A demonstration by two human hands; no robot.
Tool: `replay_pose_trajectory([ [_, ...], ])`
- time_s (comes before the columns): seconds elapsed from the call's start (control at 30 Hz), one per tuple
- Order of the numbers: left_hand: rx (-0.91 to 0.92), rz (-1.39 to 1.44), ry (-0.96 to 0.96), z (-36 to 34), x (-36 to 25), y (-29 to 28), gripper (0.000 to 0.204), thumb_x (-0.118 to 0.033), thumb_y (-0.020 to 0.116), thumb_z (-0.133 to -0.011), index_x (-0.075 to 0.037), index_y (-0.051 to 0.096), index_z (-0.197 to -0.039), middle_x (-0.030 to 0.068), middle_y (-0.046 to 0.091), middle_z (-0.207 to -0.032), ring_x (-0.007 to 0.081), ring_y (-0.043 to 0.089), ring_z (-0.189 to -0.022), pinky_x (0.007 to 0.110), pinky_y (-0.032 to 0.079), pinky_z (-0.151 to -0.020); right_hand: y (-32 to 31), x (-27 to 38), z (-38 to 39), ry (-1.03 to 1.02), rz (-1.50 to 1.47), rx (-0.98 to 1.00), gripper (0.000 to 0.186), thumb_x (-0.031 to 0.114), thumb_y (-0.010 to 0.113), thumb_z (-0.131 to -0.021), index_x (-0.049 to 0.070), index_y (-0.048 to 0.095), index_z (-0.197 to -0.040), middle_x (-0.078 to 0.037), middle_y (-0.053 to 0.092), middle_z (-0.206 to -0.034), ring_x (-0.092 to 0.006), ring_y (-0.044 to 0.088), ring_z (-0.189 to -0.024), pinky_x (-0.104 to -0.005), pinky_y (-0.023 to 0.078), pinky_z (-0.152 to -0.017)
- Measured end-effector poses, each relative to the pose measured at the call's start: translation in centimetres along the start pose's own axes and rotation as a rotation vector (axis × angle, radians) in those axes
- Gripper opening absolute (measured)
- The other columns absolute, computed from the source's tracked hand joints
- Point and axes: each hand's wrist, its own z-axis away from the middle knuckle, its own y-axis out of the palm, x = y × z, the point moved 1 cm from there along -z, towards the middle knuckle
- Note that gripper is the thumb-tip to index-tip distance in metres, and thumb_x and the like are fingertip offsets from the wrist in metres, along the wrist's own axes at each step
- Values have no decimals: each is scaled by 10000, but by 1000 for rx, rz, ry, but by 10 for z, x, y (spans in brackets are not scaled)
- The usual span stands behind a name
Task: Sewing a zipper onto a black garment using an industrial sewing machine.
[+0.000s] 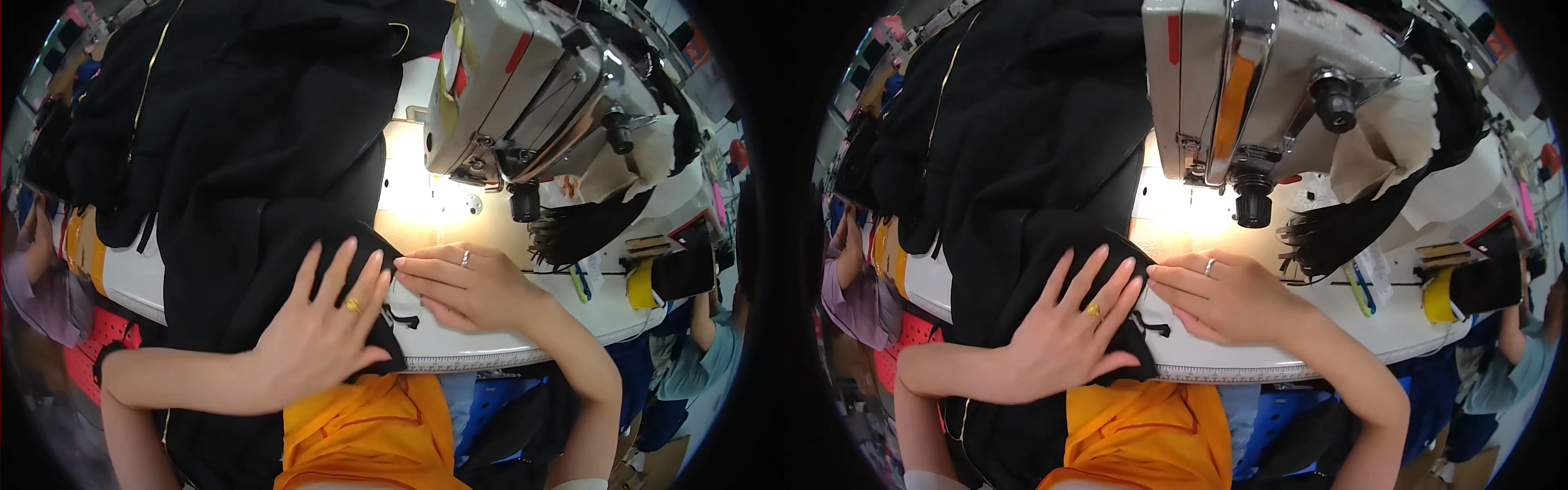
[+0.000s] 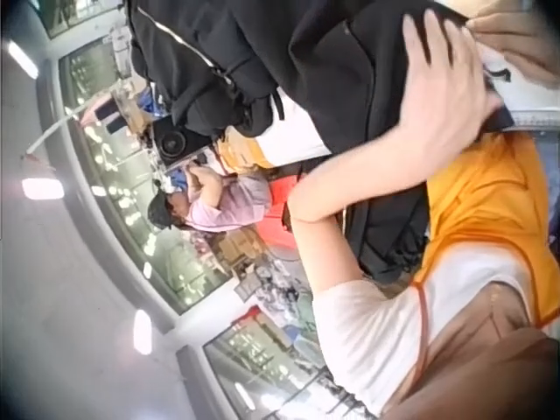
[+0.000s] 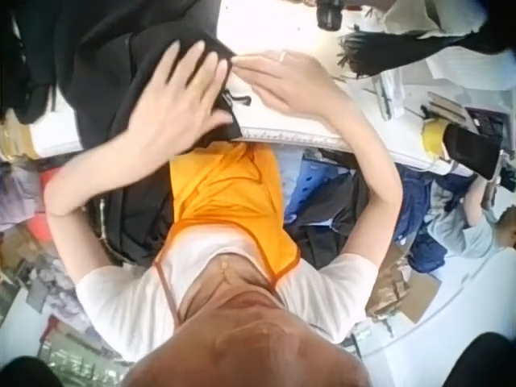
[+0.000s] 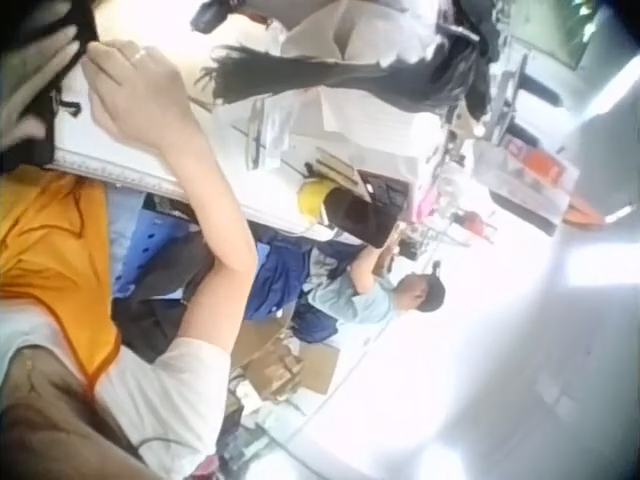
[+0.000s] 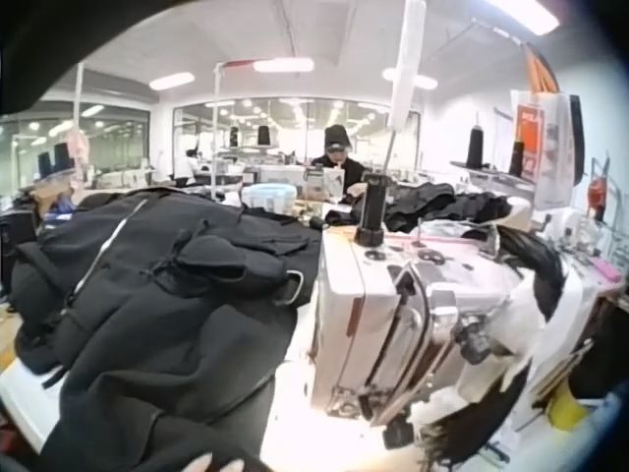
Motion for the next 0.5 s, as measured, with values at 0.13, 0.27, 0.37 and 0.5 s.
replay_pose_trajectory([
  [0.13,-146,276,136,-30,49,31,616,-274,632,-799,-58,472,-1353,149,439,-1405,364,356,-1353,522,282,-1110,-5,-17,2,21,0,-20,371,125,658,-760,85,667,-1129,-26,622,-1180,-164,622,-1032,-281,507,-797],
  [0.27,-147,356,475,-95,110,36,528,-143,675,-727,-84,566,-1240,119,503,-1332,313,437,-1292,470,339,-1096,-8,-31,13,187,-5,-83,347,119,653,-778,84,675,-1122,-36,631,-1182,-206,634,-985,-310,498,-831],
  [0.37,-189,421,613,-126,130,50,540,-44,648,-699,-167,615,-1223,60,565,-1258,286,489,-1231,443,398,-1045,-7,-33,15,266,17,-52,342,119,650,-787,84,677,-1126,-54,643,-1166,-221,634,-986,-333,491,-869],
  [0.5,-218,407,653,-135,136,54,517,-3,618,-671,-176,668,-1156,24,591,-1215,256,522,-1188,417,429,-1010,-3,-33,18,358,-61,12,345,105,640,-805,78,671,-1148,-71,644,-1146,-233,639,-993,-328,505,-870],
])
